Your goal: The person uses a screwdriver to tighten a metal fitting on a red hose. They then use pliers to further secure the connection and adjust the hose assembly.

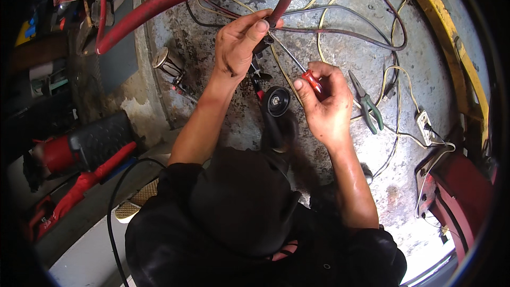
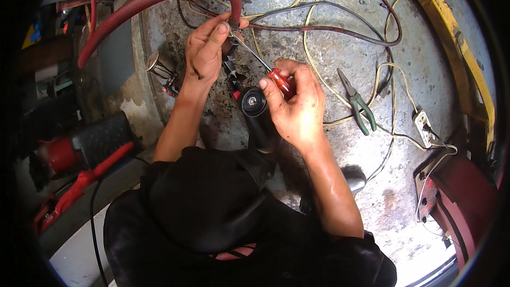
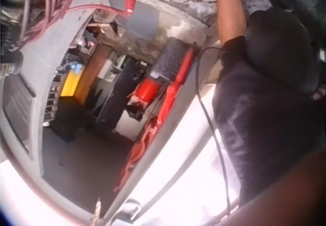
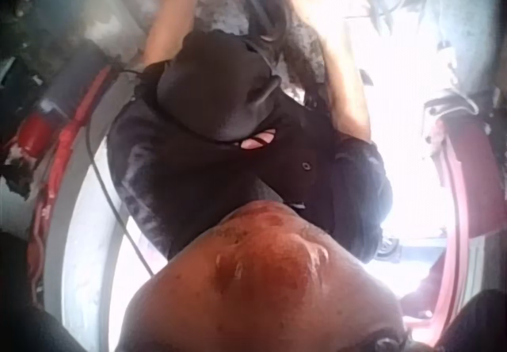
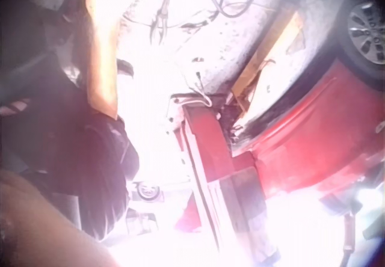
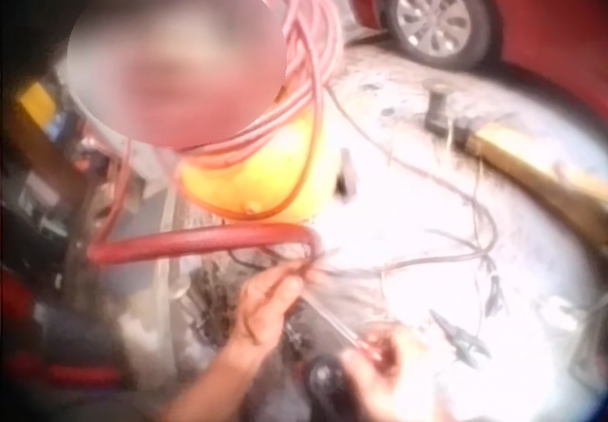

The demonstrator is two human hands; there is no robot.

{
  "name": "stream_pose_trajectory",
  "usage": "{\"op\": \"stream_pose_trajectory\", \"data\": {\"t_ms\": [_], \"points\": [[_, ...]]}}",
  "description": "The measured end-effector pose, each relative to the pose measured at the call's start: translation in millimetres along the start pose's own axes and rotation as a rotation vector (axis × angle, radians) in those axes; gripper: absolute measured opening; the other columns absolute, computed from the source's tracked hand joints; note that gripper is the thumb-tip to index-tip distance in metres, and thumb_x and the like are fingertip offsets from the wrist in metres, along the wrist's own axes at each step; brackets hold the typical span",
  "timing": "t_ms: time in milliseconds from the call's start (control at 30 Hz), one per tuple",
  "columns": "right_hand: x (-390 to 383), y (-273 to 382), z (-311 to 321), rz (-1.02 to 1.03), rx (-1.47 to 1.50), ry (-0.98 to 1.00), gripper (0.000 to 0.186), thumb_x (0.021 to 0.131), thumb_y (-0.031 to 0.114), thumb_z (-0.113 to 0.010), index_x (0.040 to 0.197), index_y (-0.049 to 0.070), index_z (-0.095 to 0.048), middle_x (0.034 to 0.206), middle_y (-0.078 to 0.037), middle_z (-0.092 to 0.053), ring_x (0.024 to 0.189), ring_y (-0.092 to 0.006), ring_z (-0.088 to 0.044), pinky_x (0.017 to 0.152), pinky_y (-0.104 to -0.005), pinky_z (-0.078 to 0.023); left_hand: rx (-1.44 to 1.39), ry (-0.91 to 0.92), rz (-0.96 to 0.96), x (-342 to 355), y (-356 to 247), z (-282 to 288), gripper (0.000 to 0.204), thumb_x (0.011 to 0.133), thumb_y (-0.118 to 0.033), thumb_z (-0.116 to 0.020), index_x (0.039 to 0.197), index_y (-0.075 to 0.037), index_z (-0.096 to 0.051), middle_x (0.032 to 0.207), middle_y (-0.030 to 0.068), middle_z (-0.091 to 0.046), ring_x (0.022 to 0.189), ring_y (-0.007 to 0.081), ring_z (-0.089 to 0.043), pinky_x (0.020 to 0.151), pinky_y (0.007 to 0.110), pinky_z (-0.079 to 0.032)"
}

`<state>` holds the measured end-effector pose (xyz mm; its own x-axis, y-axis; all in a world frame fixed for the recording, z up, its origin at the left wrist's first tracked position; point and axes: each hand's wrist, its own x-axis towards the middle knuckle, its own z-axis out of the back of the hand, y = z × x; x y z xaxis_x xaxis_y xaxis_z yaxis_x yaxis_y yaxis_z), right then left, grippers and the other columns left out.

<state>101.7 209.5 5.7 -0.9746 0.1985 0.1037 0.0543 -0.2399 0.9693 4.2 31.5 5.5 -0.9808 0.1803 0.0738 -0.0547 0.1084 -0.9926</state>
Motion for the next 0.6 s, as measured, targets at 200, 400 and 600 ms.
{"op": "stream_pose_trajectory", "data": {"t_ms": [200,400,600], "points": [[-4.7,2.4,-1.0,-0.083,0.058,0.011,0.023,0.085,0.018,-0.075,0.089,0.001,-0.060,0.074,-0.005,-0.062,0.064,-0.0161,-0.060,0.059,-0.0287,-0.050,-0.065,-0.059,0.024,-3.6,-1.2,-2.9,0.042,0.091,-0.024,-0.068,0.116,0.008,-0.062,0.103,0.0156,-0.070,0.099,0.0182,-0.065,0.096,0.029,-0.046],[6.7,-2.4,13.3,-0.736,0.863,0.328,0.028,0.092,0.028,-0.067,0.088,0.001,-0.061,0.068,-0.001,-0.057,0.048,-0.0043,-0.041,0.043,-0.0188,-0.031,-0.077,-0.048,-0.012,-9.4,2.3,-3.7,0.034,0.094,-0.020,-0.062,0.118,0.003,-0.062,0.105,0.0175,-0.069,0.092,0.0203,-0.064,0.087,0.032,-0.049],[7.0,5.8,15.4,-0.853,0.972,0.408,0.023,0.090,0.022,-0.070,0.092,0.001,-0.059,0.068,0.000,-0.054,0.048,-0.0048,-0.042,0.042,-0.0206,-0.032,-0.124,-0.056,-0.006,-8.0,6.0,-4.9,0.033,0.092,-0.018,-0.065,0.117,0.004,-0.063,0.105,0.0170,-0.069,0.094,0.0188,-0.065,0.090,0.031,-0.047]]}}
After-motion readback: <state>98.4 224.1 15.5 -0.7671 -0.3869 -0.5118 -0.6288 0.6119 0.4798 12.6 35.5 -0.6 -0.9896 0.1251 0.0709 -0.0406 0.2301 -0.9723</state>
